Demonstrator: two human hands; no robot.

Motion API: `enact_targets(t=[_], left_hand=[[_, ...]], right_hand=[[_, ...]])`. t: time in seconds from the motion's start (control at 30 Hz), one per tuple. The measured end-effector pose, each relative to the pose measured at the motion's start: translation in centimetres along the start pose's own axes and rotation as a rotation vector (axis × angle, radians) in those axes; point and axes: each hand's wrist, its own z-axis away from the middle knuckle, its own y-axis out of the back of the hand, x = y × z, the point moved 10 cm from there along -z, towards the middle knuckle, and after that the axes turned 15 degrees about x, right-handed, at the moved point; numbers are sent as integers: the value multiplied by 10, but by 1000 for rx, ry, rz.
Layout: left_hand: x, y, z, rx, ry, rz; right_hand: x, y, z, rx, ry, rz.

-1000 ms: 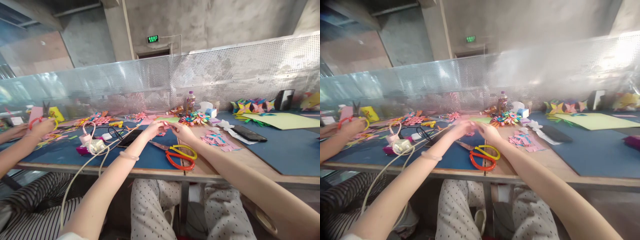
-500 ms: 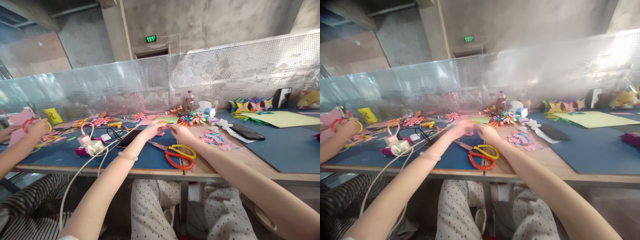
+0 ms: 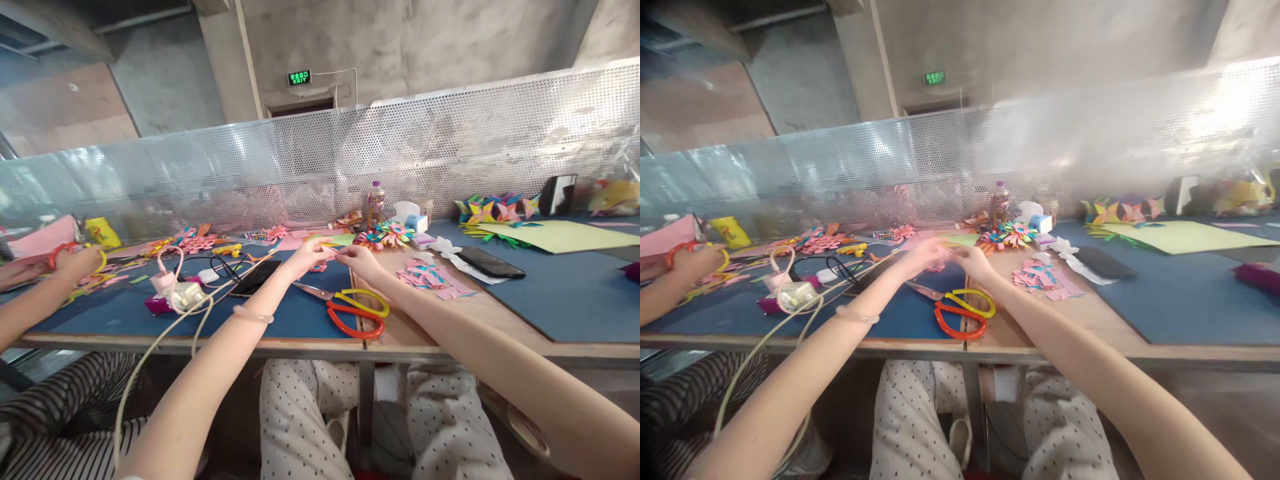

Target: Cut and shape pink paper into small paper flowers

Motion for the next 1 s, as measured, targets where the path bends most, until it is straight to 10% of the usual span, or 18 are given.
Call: enact_targets(t=[0.23, 1.0], left_hand=[[5, 4, -2, 145, -23, -14], [8, 0, -2, 44, -120, -128]], right_hand=[[10, 5, 3, 42, -257, -190], [5, 3, 2, -10, -183, -181]])
